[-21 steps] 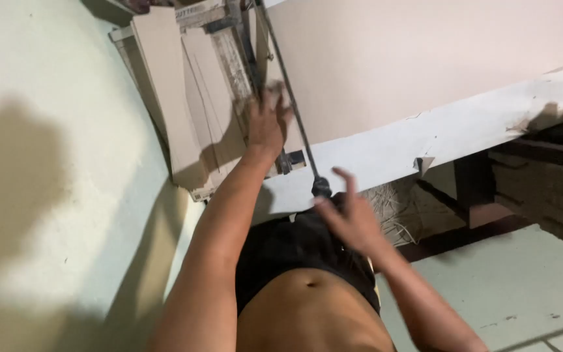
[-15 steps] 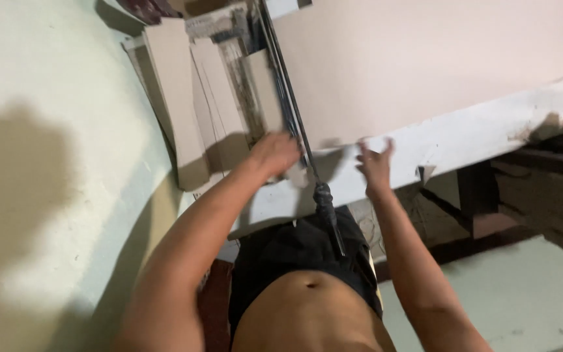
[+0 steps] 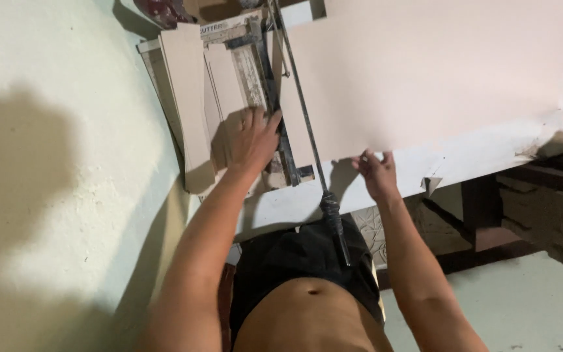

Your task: The person uses a manual paper cutter to trim large sheets of white paper. They repeatedly place the paper against the guide, pull down the cutting lever, and then remove the trimmed sheet to place it on a stack.

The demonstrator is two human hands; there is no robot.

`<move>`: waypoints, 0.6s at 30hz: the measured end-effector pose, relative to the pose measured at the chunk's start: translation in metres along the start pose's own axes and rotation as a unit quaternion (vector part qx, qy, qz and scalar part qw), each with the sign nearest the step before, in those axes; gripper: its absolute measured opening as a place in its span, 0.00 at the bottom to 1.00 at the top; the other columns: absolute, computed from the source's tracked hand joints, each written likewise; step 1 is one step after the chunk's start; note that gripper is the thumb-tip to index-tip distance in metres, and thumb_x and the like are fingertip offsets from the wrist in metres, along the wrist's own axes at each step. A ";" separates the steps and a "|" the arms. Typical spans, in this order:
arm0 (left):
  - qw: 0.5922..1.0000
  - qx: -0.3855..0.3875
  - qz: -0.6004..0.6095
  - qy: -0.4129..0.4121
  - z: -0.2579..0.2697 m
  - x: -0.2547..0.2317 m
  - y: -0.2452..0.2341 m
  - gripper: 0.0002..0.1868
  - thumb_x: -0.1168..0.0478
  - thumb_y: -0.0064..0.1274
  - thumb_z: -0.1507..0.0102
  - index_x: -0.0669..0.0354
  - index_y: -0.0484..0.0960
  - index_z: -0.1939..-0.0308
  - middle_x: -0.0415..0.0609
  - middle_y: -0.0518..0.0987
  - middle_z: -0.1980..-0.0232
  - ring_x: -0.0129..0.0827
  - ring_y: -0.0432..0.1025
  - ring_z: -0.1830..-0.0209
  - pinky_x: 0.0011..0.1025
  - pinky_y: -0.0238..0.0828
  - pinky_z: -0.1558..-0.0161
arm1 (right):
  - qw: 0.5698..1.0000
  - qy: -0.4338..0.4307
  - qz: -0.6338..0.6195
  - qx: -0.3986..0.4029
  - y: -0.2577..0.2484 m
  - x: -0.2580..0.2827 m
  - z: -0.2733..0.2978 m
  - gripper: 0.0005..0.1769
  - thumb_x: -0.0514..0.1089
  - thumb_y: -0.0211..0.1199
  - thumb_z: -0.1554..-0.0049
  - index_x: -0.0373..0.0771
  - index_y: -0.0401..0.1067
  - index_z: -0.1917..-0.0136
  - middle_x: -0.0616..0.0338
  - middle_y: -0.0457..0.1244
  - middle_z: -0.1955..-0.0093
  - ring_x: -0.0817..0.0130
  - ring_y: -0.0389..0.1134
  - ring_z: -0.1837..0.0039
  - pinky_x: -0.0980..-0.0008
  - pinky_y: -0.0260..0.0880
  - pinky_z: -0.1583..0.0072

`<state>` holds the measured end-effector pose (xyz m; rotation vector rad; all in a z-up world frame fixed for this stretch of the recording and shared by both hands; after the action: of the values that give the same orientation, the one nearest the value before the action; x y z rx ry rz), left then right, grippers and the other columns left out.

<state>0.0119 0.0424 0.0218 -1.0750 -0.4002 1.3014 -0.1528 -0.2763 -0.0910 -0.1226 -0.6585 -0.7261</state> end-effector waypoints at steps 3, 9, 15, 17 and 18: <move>0.995 0.026 0.079 -0.063 -0.014 -0.018 0.008 0.44 0.48 0.60 0.33 0.42 0.51 0.19 0.66 0.50 0.21 0.64 0.42 0.19 0.65 0.49 0.28 | 1.000 -0.005 0.019 -0.010 0.015 0.008 -0.003 0.17 0.33 0.58 0.36 0.47 0.61 0.37 0.57 0.66 0.53 0.58 0.76 0.50 0.57 0.83 0.43; 0.991 0.071 0.009 -0.111 -0.026 -0.044 0.017 0.60 0.48 0.70 0.42 0.51 0.42 0.18 0.72 0.35 0.18 0.69 0.31 0.18 0.78 0.34 0.30 | 0.959 0.057 0.277 -0.011 0.015 0.021 0.011 0.21 0.56 0.61 0.33 0.38 0.70 0.38 0.47 0.67 0.57 0.55 0.74 0.57 0.51 0.81 0.52; 0.988 0.084 0.014 -0.126 -0.037 -0.043 0.033 0.64 0.54 0.71 0.45 0.54 0.39 0.17 0.73 0.31 0.19 0.69 0.28 0.18 0.82 0.34 0.33 | 0.678 -0.048 0.722 0.127 0.163 0.118 0.246 0.67 0.78 0.65 0.53 0.47 0.37 0.15 0.29 0.70 0.58 0.31 0.74 0.53 0.39 0.75 0.49; 0.987 0.092 0.021 -0.127 -0.033 -0.045 0.032 0.63 0.56 0.71 0.45 0.54 0.40 0.17 0.72 0.31 0.18 0.68 0.28 0.18 0.82 0.33 0.32 | 0.640 -0.073 0.756 0.113 0.132 0.047 0.220 0.54 0.66 0.57 0.44 0.44 0.39 0.16 0.36 0.71 0.59 0.37 0.75 0.57 0.44 0.76 0.53; 0.987 0.094 0.026 -0.130 -0.035 -0.044 0.028 0.62 0.59 0.71 0.45 0.54 0.42 0.17 0.71 0.31 0.18 0.68 0.27 0.18 0.81 0.33 0.32 | 0.601 -0.104 0.786 0.099 0.120 0.013 0.204 0.41 0.55 0.50 0.36 0.40 0.42 0.17 0.43 0.71 0.60 0.44 0.76 0.60 0.48 0.77 0.57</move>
<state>0.0107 -0.0144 -0.0044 -0.7647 -0.4364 1.5010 -0.1725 -0.1276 0.0928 -0.5040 -0.5843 1.1260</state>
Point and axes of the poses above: each hand's wrist, its own z-axis away from the middle knuckle, its own y-axis out of the palm, x = y × z, the point moved 1 cm from there along -z, towards the middle knuckle
